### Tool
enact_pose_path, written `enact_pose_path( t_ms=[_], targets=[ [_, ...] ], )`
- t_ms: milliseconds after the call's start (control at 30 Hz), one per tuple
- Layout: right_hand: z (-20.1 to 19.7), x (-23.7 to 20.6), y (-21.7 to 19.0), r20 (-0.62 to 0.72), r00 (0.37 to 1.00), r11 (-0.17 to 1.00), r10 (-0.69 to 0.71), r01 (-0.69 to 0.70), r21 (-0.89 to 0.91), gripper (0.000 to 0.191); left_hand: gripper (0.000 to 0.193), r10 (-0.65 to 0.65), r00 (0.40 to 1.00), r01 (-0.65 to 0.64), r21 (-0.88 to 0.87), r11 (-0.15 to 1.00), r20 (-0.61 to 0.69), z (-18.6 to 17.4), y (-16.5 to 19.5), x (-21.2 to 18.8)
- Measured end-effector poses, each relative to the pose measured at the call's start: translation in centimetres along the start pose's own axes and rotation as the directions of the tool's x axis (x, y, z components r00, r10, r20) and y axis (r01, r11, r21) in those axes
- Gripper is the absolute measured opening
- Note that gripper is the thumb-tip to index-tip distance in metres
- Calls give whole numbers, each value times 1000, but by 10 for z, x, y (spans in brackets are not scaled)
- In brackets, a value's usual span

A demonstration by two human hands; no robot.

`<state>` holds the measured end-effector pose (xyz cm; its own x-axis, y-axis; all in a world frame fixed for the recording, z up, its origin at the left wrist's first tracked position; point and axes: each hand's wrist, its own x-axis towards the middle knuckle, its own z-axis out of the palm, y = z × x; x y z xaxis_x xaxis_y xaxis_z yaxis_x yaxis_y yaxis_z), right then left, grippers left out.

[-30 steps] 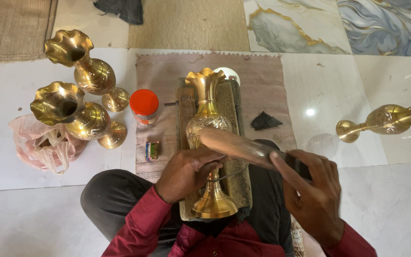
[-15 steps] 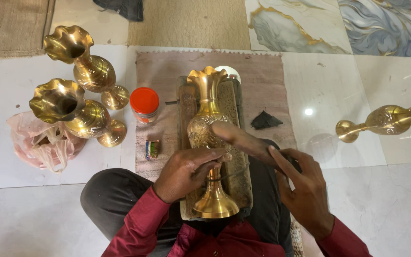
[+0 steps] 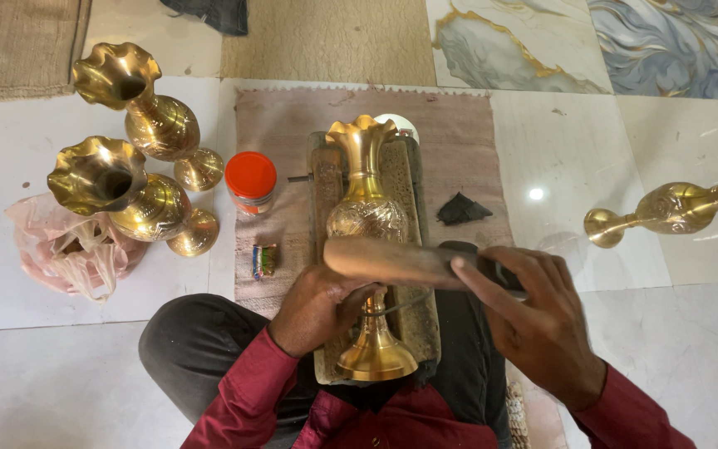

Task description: The person sits on the floor and hammers an engraved brass vase resting on a sandbag, using a wooden mallet to work the embossed surface. They occasionally rotate the vase and touch the worked areas with a small tool between hammering passes.

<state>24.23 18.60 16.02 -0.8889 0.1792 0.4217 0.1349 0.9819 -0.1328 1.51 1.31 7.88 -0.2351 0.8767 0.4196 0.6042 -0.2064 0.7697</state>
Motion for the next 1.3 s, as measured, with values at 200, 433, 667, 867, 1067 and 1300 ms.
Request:
enact_pose_path(
  t_ms=[200,433,667,867,1067,1300],
  targets=[
    [-2,14,2,31,1000,995,-3,0,99,63,29,2,990,-3,-1,1000,-142,8,1,-5],
    [-11,31,-3,59,998,974,24,-36,225,68,25,-164,950,133,-131,982,-266,20,10,-14],
    [-34,55,-13,174,983,998,-55,47,45,67,26,-293,878,228,-208,951,-379,34,15,-21],
    [-46,70,-28,155,984,994,-84,72,81,67,19,-372,772,271,-262,926,-515,55,17,-28],
    [-49,78,-33,200,971,989,-133,143,-37,69,17,-391,724,279,-278,919,-568,64,21,-31],
    [-51,76,-39,186,969,980,-162,180,-87,68,24,-399,677,326,-235,916,-619,70,28,-32]
  ],
)
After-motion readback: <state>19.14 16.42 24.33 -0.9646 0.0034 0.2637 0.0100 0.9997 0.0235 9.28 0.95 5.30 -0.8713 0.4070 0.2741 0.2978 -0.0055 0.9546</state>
